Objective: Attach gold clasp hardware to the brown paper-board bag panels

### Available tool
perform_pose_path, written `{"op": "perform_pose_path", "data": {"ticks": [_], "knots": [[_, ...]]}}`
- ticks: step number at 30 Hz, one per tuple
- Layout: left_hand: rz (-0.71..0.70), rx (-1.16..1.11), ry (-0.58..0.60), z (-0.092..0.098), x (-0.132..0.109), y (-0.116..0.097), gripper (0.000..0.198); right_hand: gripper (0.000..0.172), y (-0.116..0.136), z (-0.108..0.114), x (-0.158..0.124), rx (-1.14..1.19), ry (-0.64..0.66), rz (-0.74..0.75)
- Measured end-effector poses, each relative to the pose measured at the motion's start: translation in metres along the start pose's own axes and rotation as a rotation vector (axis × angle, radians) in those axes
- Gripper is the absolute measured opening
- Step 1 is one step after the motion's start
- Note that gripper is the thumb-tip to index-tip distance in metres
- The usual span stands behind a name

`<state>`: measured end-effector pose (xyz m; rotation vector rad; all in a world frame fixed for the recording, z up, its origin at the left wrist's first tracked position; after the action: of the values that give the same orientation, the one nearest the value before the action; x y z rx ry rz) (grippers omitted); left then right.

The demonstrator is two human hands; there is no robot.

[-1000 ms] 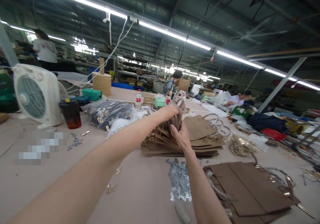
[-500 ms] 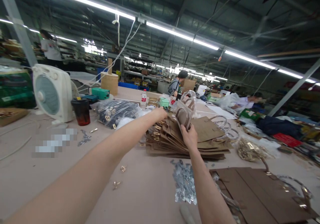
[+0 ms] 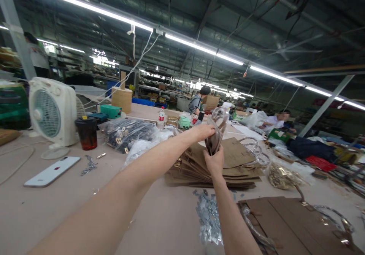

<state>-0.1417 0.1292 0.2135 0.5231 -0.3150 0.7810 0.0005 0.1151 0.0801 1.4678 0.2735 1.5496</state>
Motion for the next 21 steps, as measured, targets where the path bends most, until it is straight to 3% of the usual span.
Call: {"op": "perform_pose_path", "data": {"ticks": [2, 4, 7, 10, 12, 15, 21], "knots": [[0.003, -0.029, -0.035, 0.003, -0.002, -0.007, 0.018, 0.073, -0.005, 0.005, 0.006, -0.012, -0.054, -0.112], [-0.052, -0.106, -0.074, 0.004, -0.017, -0.011, 0.035, 0.071, -0.012, 0.01, 0.014, 0.005, -0.062, -0.165], [-0.207, -0.214, 0.015, -0.003, -0.056, -0.01, 0.055, 0.066, -0.023, 0.016, 0.024, 0.015, -0.064, -0.172], [-0.244, -0.164, 0.186, -0.019, -0.093, 0.001, 0.035, 0.064, -0.03, 0.017, 0.026, 0.012, -0.056, -0.162], [-0.233, -0.117, 0.181, -0.028, -0.104, 0.008, 0.025, 0.066, -0.031, 0.015, 0.022, 0.018, -0.026, -0.144], [-0.217, -0.025, 0.096, -0.034, -0.1, 0.009, 0.018, 0.066, -0.027, 0.008, 0.014, 0.019, 0.04, -0.1], [-0.134, 0.044, 0.006, -0.028, -0.062, 0.003, 0.02, 0.057, -0.021, -0.006, -0.007, 0.062, 0.208, 0.015]]}}
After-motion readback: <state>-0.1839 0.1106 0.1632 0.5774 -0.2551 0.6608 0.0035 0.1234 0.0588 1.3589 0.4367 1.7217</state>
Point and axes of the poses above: each hand's wrist, its own x-axis towards the middle knuckle, its own z-axis out of the back of the hand, y = z × x, the point moved 2 cm from there along x, towards the middle knuckle, and after that the axes turned 2 degrees about -x, right-handed, at the moved point
